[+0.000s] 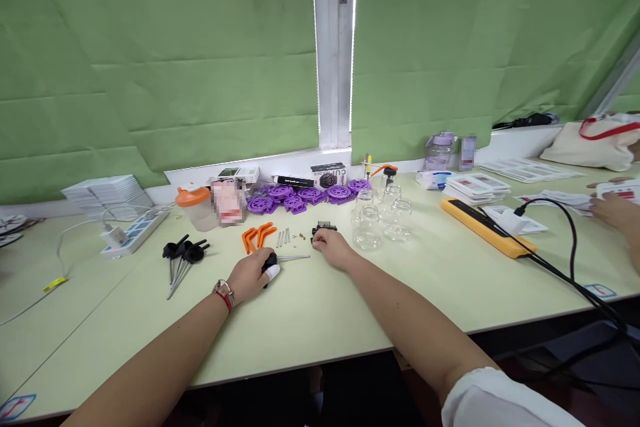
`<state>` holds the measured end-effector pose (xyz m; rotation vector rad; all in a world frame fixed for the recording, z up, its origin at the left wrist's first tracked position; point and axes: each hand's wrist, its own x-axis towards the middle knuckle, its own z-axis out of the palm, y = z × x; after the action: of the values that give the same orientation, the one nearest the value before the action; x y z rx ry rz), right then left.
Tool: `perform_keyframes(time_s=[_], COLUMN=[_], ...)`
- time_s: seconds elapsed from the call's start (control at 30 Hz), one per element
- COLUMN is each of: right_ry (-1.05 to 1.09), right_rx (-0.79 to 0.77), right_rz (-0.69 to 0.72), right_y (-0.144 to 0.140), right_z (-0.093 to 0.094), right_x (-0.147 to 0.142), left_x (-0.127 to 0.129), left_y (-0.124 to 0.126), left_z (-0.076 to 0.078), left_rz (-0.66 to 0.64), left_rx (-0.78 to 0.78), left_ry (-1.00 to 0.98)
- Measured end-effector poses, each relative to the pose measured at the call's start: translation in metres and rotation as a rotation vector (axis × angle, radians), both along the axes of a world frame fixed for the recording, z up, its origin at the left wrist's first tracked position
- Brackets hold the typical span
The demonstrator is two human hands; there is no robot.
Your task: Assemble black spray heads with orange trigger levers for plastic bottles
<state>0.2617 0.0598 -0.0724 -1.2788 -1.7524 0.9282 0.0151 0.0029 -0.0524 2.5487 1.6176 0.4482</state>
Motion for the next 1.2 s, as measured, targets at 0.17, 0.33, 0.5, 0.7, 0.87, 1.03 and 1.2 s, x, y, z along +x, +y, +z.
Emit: perform_keyframes(time_s=[0.17, 0.33, 0.5, 0.7, 0.87, 1.03, 1.2], right_ry=[0.192, 0.248, 0.304, 0.384, 0.467, 0.446, 0.417], right_rx=[-0.148, -0.278, -0.329, -0.365, -0.388, -0.383, -0.367], right_rz=[-0.073, -0.16, -0.193, -0.143, -0.102, -0.102, -0.102], right_y=[-0.005, -0.007, -0.008, -0.013, -0.016, -0.017, -0.019], right_z=[0.004, 0.008, 0.005, 0.006, 0.008, 0.01, 0.011], right_x=[-0.005, -0.014, -0.015, -0.008, -0.005, -0.007, -0.006], left_x=[0.003, 0.0, -0.001, -0.002, -0.002, -0.002, -0.003], left_y=[0.007, 0.022, 0.028, 0.023, 0.021, 0.019, 0.018], left_z=[0.003, 0.012, 0.013, 0.007, 0.006, 0.005, 0.004], left_rz=[0.004, -0.033, -0.016, -0.06, -0.063, -0.082, -0.086], left_rx=[0.0, -0.133, -0.188, -0.114, -0.111, -0.105, -0.112], left_ry=[0.065, -0.047, -0.092, -0.101, -0.125, -0.135, -0.145])
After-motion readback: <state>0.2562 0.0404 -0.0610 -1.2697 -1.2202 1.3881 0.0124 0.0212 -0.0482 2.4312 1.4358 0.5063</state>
